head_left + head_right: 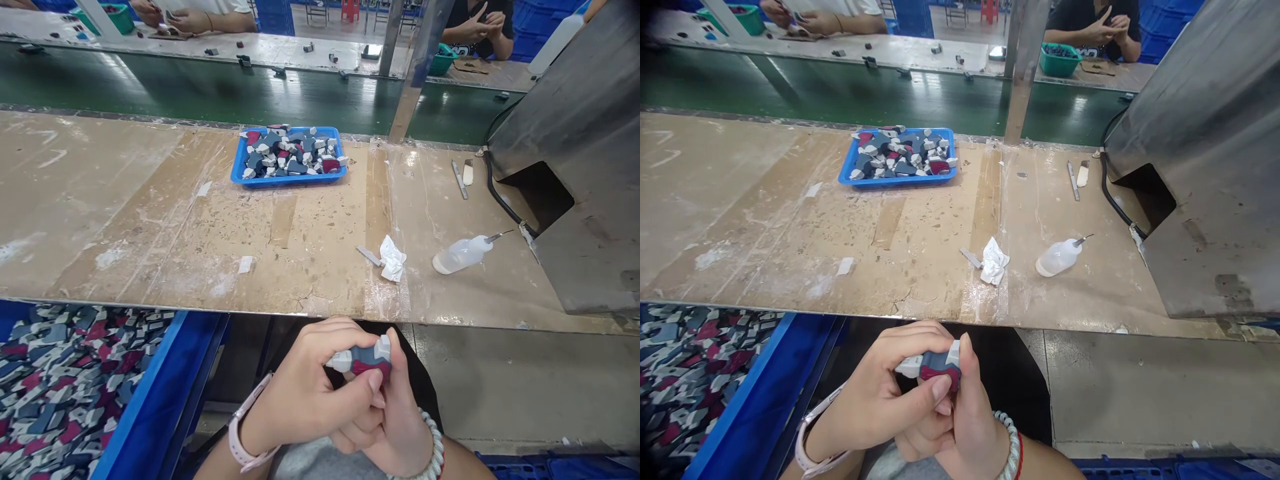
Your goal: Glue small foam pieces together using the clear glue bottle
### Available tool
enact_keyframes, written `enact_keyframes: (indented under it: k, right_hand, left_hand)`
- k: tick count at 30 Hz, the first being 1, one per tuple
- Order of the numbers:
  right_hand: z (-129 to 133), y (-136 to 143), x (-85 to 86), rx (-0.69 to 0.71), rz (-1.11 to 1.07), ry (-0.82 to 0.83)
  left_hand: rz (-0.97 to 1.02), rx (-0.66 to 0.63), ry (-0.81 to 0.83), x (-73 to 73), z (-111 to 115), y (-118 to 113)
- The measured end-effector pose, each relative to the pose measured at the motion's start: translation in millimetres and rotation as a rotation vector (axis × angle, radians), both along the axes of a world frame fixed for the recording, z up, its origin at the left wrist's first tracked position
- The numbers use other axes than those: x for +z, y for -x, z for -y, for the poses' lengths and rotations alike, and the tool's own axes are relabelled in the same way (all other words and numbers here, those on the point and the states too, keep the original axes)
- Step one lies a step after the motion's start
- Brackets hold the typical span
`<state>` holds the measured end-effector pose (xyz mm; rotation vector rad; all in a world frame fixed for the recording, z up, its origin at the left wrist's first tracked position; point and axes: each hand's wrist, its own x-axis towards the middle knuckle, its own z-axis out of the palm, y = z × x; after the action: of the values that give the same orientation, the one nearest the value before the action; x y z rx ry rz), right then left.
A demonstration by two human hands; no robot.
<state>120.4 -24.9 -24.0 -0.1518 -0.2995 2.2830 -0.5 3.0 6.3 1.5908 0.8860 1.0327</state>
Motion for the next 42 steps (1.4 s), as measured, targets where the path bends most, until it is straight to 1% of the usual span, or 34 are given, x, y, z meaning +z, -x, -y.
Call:
enact_keyframes:
  k: [5, 9, 12, 15, 19, 25, 29, 34, 37, 40, 42]
  right_hand:
    - [-0.8, -0.8, 1.2, 0.04, 0.106, 0.057]
    - [-0.6, -0.6, -4.0, 0.05, 0.058, 0.0]
    - [0.2, -0.1, -6.4, 0.032, 0.04, 0.0]
    - [0.3, -0.2, -4.6, 0.011, 0.035, 0.007]
    - [-0.1, 0.5, -1.3, 0.005, 0.08, -0.006]
    - [1.0, 2.6, -5.6, -0.016, 0.059, -0.098]
    - [1.5, 2.7, -6.8, -0.022, 0.056, -0.119]
    - [1.8, 4.9, -4.1, -0.067, 0.037, -0.172]
    - [2.5, 6.9, -2.0, -0.098, 0.078, -0.16]
    - [6.4, 7.0, -3.0, -0.076, 0.095, -0.161]
    - [11.4, 4.4, -6.2, -0.039, 0.179, -0.137]
  left_hand:
    - [0.019, -0.029, 0.021, 1.6, -1.4, 1.9]
    - [0.011, -0.026, 0.011, 0.4, -0.8, 3.3]
    - [0.018, -0.001, -0.017, -0.3, -1.4, 1.8]
    - [0.028, 0.016, -0.033, -0.7, -2.4, -0.6]
    - [0.056, 0.002, -0.021, -1.3, -2.2, -2.4]
    - [0.039, 0.014, -0.045, 0.7, -2.3, -2.8]
    - [0.023, -0.031, -0.057, 4.0, -4.4, -0.4]
    - [0.002, -0.094, -0.05, 4.0, -4.9, 2.9]
    - [0.034, -0.072, -0.064, 4.9, -3.5, 1.7]
    - [0.044, -0.036, -0.089, 6.8, -1.0, -1.3]
    - [0.061, -0.016, -0.138, 7.3, 0.9, -3.6]
